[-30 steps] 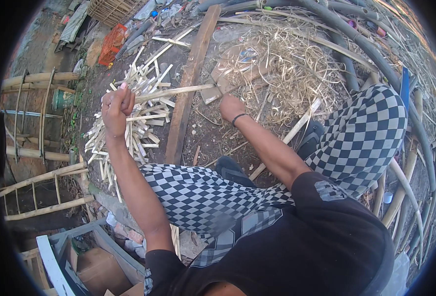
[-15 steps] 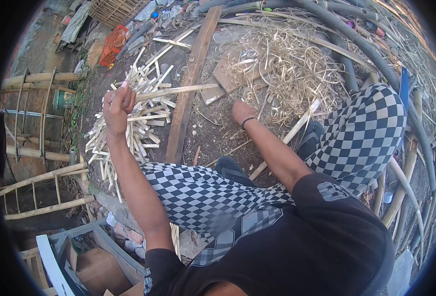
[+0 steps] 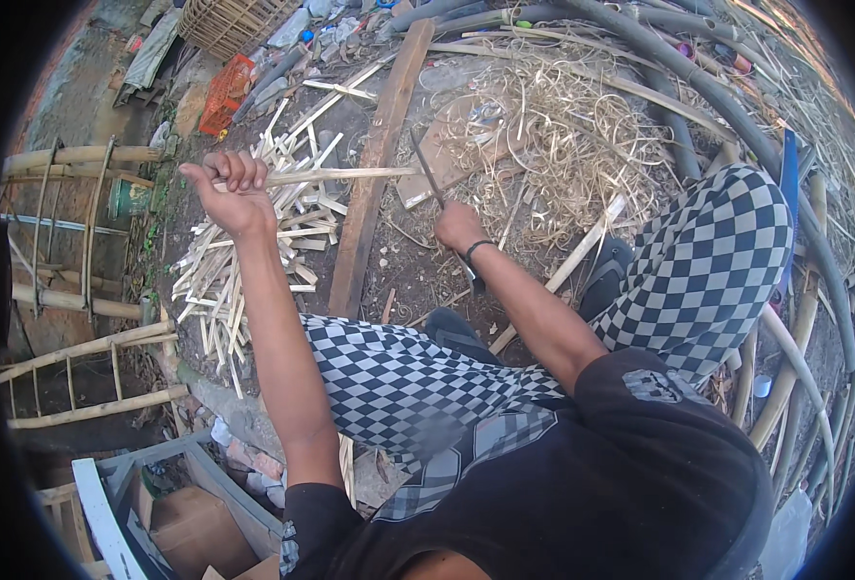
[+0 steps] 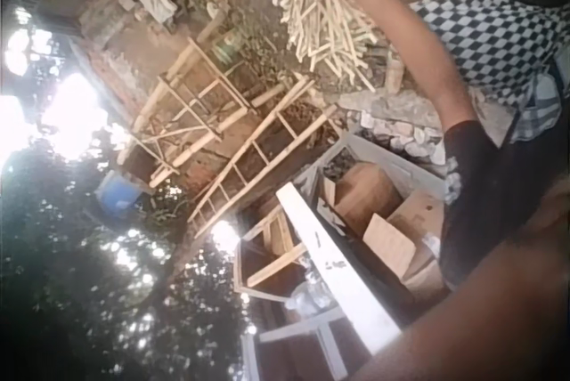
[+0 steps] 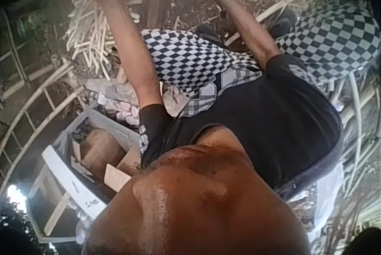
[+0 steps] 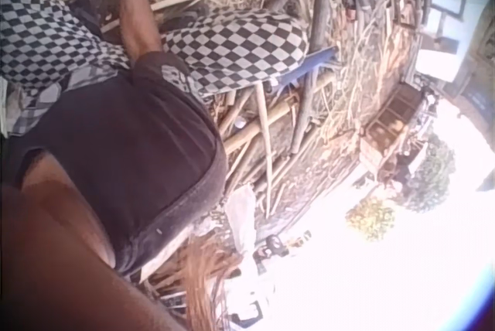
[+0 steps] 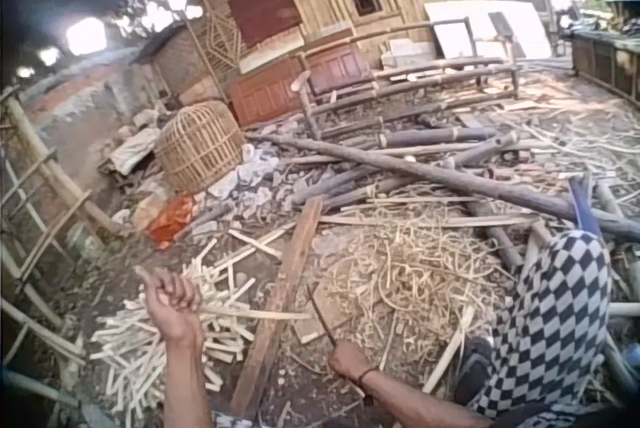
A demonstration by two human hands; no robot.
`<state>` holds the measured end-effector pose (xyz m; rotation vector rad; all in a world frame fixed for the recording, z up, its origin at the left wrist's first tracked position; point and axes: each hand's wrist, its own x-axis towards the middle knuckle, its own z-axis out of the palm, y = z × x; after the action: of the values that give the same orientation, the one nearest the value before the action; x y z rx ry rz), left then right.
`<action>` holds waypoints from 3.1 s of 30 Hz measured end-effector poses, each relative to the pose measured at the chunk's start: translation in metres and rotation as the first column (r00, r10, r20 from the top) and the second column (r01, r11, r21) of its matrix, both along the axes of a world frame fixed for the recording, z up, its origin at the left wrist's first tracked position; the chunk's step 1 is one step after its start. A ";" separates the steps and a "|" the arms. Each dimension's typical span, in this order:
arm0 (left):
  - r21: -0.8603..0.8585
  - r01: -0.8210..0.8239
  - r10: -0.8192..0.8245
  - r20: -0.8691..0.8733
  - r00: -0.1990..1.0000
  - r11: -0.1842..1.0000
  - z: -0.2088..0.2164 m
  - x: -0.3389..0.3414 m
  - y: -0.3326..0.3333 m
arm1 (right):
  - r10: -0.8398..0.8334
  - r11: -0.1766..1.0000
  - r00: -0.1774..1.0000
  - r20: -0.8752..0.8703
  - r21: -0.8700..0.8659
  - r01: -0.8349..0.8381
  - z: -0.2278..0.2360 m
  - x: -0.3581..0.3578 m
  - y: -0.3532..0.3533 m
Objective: The person is splitting and shaving bamboo strips using a large knife or machete.
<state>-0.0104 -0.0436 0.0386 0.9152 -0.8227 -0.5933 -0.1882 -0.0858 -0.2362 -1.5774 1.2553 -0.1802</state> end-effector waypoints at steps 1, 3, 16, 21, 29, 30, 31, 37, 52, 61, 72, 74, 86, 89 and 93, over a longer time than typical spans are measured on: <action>-0.001 0.006 -0.006 0.002 1.000 1.000 0.001 0.000 0.001 | -0.034 0.991 0.999 0.016 -0.130 0.036 0.006 0.005 0.002; -0.059 0.294 -0.291 0.052 0.955 0.954 0.003 0.003 0.006 | -0.063 0.965 0.997 0.039 -0.253 0.070 0.029 0.015 0.009; 0.168 0.350 -0.379 0.200 0.903 0.922 -0.004 -0.020 0.016 | -0.059 0.888 0.965 0.256 -0.428 0.167 0.057 0.035 0.018; 0.118 0.408 -0.422 0.143 0.895 0.905 -0.010 -0.013 0.017 | -0.045 0.898 0.975 0.217 -0.420 0.134 0.085 0.031 0.026; 0.155 0.463 -0.481 0.118 0.868 0.873 -0.004 -0.012 0.022 | -0.001 0.906 0.990 0.143 -0.418 0.061 0.065 0.036 0.011; 0.151 0.445 -0.461 0.094 0.882 0.882 -0.004 -0.014 0.020 | -0.062 0.929 0.997 0.047 -0.362 0.074 0.026 0.030 -0.001; 0.143 0.465 -0.480 0.099 0.872 0.874 -0.006 -0.021 0.014 | -0.058 0.945 0.998 -0.020 -0.325 0.048 -0.022 0.010 -0.014; 0.249 0.417 -0.477 0.281 0.833 0.874 -0.006 -0.034 0.012 | -0.041 0.986 0.995 0.095 -0.160 0.056 0.032 0.043 0.013; 0.006 0.185 -0.185 0.104 0.977 0.983 0.008 -0.018 0.019 | 0.034 0.916 0.883 0.469 -0.368 0.160 0.137 0.030 0.042; 0.135 0.467 -0.480 0.086 0.873 0.874 -0.005 0.005 0.028 | 0.155 0.881 0.887 0.434 -0.467 0.074 0.147 0.030 0.046; 0.185 0.312 -0.321 0.021 0.947 0.932 -0.005 0.016 0.041 | 0.190 0.883 0.937 0.294 -0.467 -0.032 0.141 0.035 0.045; 0.191 0.361 -0.376 0.044 0.926 0.913 -0.004 0.009 0.037 | 0.137 0.895 0.960 0.245 -0.447 -0.014 0.123 0.036 0.034; 0.203 0.403 -0.421 0.051 0.906 0.892 -0.003 0.013 0.035 | 0.179 0.885 0.950 0.254 -0.464 -0.043 0.135 0.040 0.027; 0.195 0.394 -0.410 0.048 0.911 0.898 -0.004 0.007 0.029 | -0.040 0.916 0.983 0.180 -0.386 0.108 0.051 0.041 0.001; 0.203 0.384 -0.403 0.060 0.913 0.901 -0.005 0.010 0.032 | 0.001 0.930 0.998 0.059 -0.368 0.021 0.036 0.036 -0.012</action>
<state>-0.0002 -0.0120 0.0333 0.9613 -1.0684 -0.9987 -0.1524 -0.0975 -0.2004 -1.8704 1.2327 -0.4902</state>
